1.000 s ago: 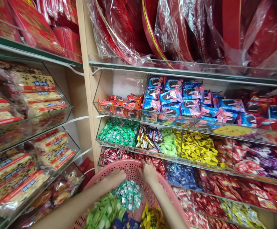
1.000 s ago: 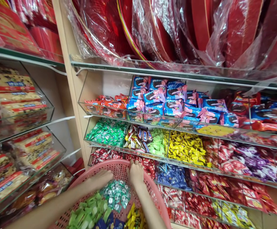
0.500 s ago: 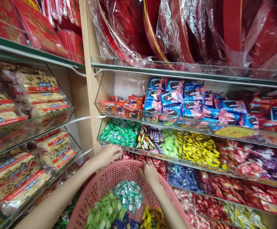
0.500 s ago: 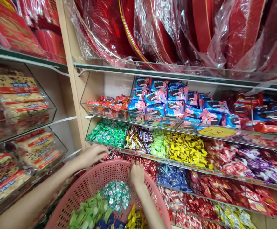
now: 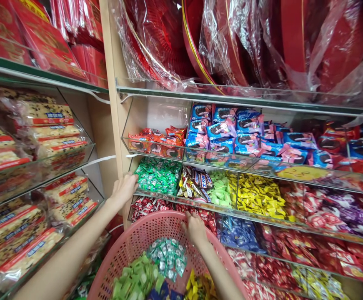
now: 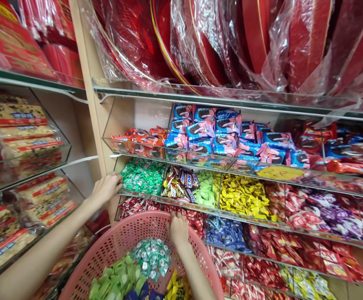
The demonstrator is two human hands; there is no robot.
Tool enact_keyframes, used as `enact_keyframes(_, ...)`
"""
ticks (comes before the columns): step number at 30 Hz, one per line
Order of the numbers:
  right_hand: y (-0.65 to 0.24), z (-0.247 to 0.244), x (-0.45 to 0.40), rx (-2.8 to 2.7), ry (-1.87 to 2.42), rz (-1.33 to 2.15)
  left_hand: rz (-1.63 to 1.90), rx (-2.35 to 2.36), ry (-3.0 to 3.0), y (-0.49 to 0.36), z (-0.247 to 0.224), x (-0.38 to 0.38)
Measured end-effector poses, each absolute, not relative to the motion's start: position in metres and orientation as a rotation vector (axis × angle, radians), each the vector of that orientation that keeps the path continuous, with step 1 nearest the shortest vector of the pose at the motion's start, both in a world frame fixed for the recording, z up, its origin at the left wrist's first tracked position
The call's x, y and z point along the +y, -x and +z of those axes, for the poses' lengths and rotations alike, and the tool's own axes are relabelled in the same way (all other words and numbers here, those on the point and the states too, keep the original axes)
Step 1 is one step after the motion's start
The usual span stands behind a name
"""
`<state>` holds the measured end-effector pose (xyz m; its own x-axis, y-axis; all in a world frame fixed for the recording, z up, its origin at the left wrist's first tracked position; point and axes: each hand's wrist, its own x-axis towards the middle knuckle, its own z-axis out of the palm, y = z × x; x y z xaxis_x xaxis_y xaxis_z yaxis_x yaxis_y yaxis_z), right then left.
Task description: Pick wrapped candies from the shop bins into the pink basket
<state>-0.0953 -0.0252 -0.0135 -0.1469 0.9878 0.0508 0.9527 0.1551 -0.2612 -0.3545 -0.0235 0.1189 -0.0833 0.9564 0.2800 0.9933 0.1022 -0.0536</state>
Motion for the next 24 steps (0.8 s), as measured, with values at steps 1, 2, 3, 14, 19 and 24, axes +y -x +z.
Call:
enact_keyframes(1,0.095,-0.013,-0.025,-2.216,1.905,0.247,-0.216,-2.138,1.936,0.354,0.118,-0.023)
enact_keyframes(2,0.094,-0.013,-0.025,-2.217,1.91,0.25,-0.216,-2.14,1.931,0.353,0.118,-0.023)
enact_keyframes(3,0.094,-0.013,-0.024,-2.219,1.913,0.253,-0.217,-2.145,1.927,0.353,0.118,-0.022)
enact_keyframes(14,0.093,-0.014,-0.022,-2.225,1.917,0.248,-0.454,-2.173,1.875,0.351,0.13,-0.024)
enact_keyframes(19,0.093,-0.015,-0.023,-2.223,1.907,0.264,-0.926,-2.054,1.918,0.354,0.133,-0.017)
enact_keyframes(24,0.092,-0.015,-0.024,-2.227,1.911,0.232,-1.666,-2.045,2.155,0.349,0.129,-0.017)
